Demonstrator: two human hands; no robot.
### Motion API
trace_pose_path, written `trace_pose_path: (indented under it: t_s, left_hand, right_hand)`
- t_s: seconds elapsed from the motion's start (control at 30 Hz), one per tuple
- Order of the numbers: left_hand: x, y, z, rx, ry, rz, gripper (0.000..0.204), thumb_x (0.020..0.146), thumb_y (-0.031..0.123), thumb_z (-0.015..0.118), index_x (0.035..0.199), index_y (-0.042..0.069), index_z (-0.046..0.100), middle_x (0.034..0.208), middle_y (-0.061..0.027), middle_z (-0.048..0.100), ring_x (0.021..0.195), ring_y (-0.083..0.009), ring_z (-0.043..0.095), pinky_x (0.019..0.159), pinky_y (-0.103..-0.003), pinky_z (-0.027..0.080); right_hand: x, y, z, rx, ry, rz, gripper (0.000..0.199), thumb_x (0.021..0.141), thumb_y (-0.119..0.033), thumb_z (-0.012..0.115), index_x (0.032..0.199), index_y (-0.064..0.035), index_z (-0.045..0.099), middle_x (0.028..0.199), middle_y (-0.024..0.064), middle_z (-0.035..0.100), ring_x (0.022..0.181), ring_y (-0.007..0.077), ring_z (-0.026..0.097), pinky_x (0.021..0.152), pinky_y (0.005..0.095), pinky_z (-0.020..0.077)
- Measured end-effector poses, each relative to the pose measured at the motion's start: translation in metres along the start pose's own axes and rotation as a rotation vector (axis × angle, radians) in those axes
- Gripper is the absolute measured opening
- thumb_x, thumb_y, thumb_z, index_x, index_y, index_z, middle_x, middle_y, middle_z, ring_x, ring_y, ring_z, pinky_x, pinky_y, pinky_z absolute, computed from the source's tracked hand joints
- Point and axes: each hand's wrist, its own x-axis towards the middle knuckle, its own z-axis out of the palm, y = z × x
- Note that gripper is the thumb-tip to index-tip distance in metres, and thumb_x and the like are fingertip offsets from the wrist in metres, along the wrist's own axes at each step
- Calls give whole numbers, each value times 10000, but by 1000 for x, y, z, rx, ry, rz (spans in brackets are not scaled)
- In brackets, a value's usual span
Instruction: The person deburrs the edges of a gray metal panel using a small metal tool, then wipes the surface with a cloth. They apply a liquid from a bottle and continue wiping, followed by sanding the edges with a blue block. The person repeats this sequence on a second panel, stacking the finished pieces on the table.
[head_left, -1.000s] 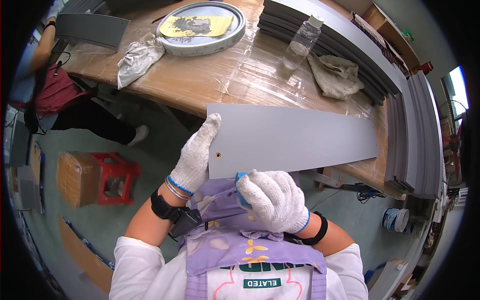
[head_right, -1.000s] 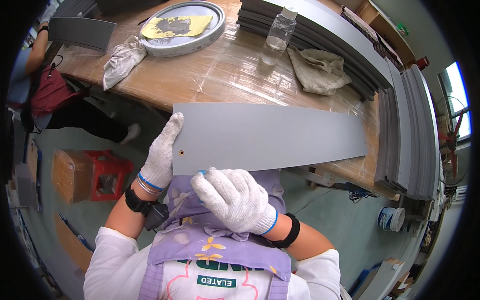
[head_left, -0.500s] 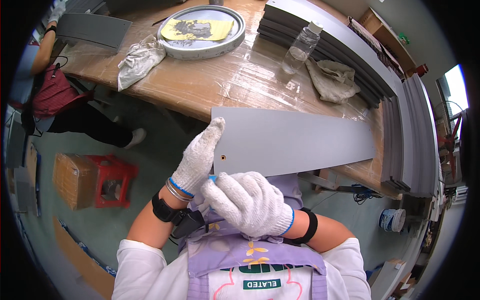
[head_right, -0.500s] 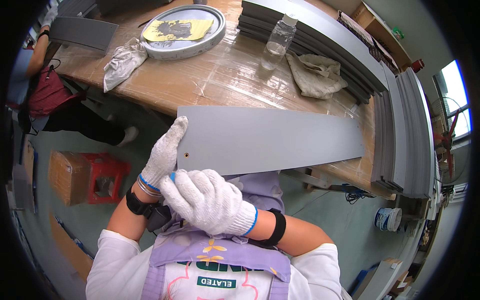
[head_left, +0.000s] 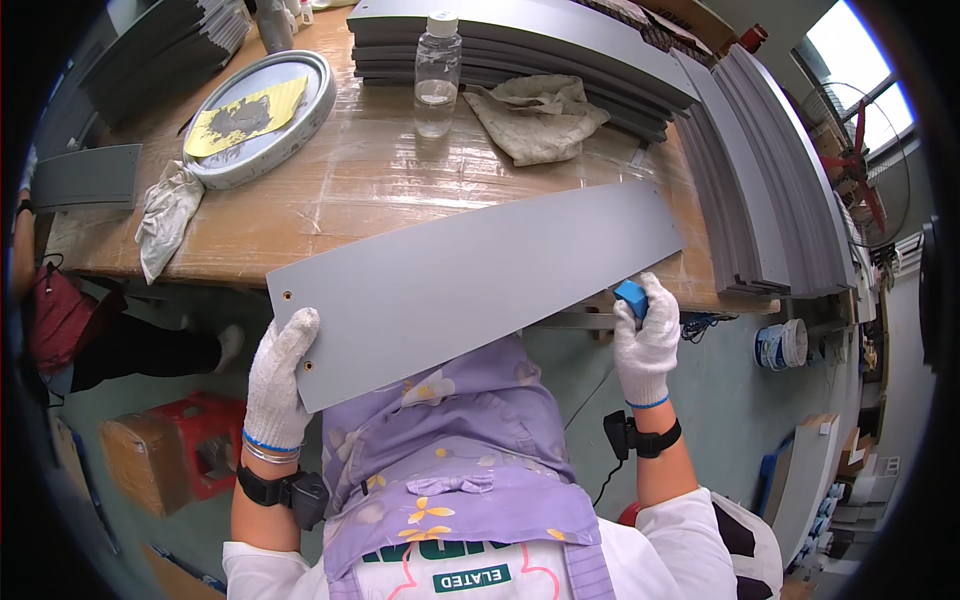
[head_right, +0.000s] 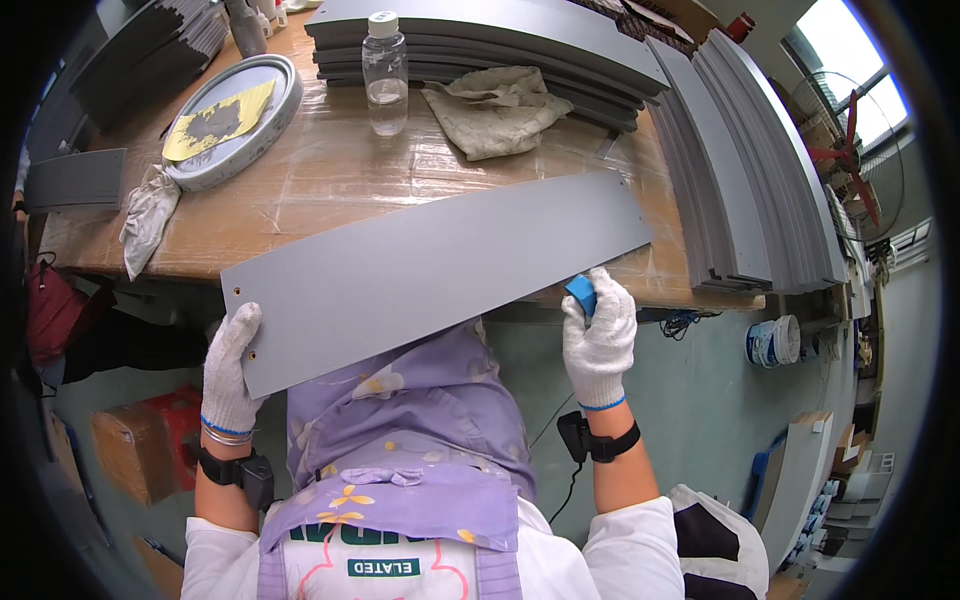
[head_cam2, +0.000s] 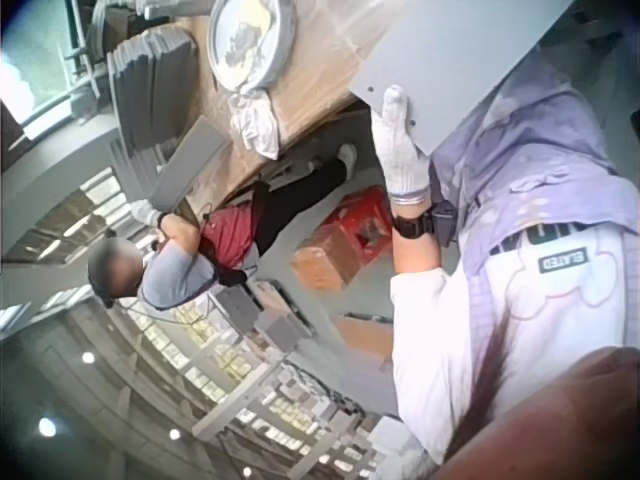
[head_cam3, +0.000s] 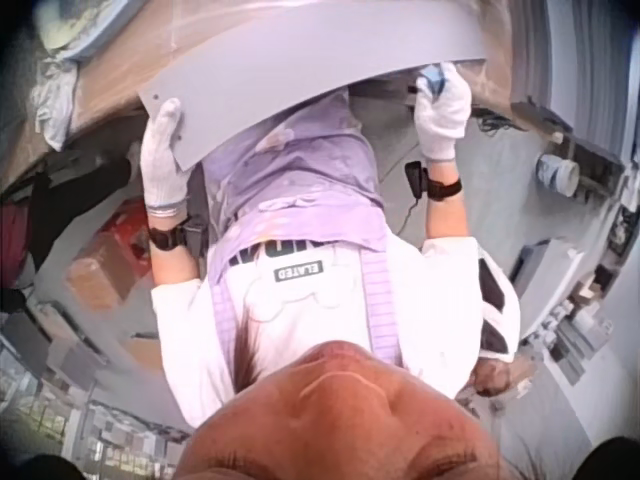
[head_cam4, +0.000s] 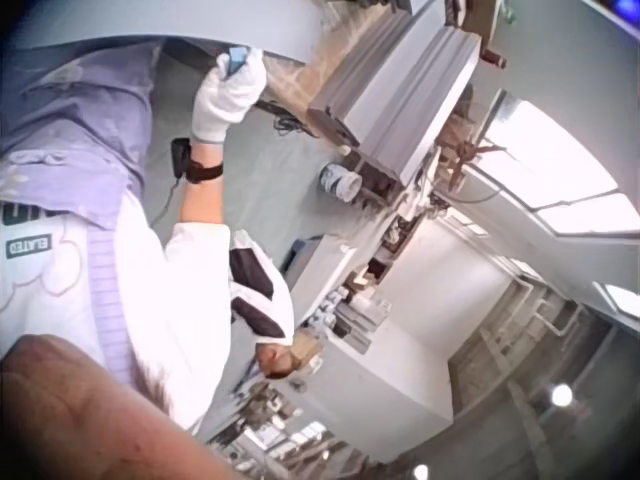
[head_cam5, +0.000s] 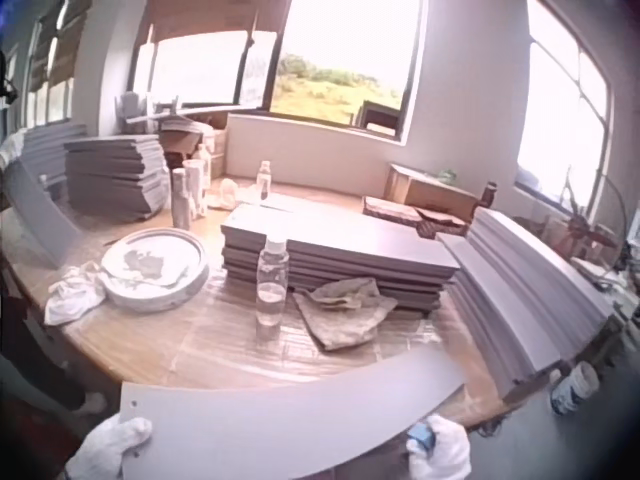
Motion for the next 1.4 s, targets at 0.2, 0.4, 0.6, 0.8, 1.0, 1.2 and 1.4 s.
trace_pose_path:
  t_s: [0.2,0.4,0.6,0.8,1.0,1.2,1.4]
  left_hand:
    - [-23,13,-24,42,170,120,337,996,215,608,1237,-17,576,1090,-98,663,960,-182,676,846,-311,565]
    - [-48,37,-39,189,226,177,294,1038,269,548,1174,17,613,1058,-55,660,946,-145,653,847,-306,550]
    - [-42,43,-64,252,190,186,283,1050,267,520,1162,26,617,1049,-46,652,941,-132,642,845,-296,539]
    - [-32,37,-65,275,211,121,301,1052,291,502,1144,29,618,1059,-64,670,939,-157,665,836,-307,543]
    - [-19,31,-73,208,169,75,316,1042,294,516,1177,24,609,1075,-76,673,950,-175,669,850,-330,546]
    - [-16,29,-71,212,136,72,335,1045,304,499,1195,23,602,1085,-81,674,967,-186,670,880,-334,545]
    - [-8,22,-77,184,169,1,353,1024,288,540,1192,-16,607,1091,-94,666,976,-194,661,864,-331,549]
  right_hand:
    - [-3,-51,-17,318,88,-252,532,804,-91,786,1273,-12,549,1128,154,617,977,328,632,850,428,518]
    - [-7,-62,-24,321,21,-328,546,787,-113,792,1267,-24,547,1116,129,615,939,315,636,821,437,522]
    - [-7,56,-9,30,124,109,509,883,-163,727,1311,14,514,1130,191,605,992,364,610,880,456,500]
    - [-4,-1,-21,273,-10,-197,519,847,-156,754,1299,-12,543,1161,184,624,1027,359,619,909,450,502]
    - [16,65,-16,45,116,66,524,868,-140,721,1330,11,524,1122,183,620,994,365,609,889,440,504]
    - [35,103,-25,-4,162,183,512,866,-94,715,1334,-10,527,1064,164,619,943,341,625,864,425,516]
    - [39,106,-25,49,76,214,476,896,-133,703,1326,-13,538,1085,178,626,974,345,637,895,417,518]
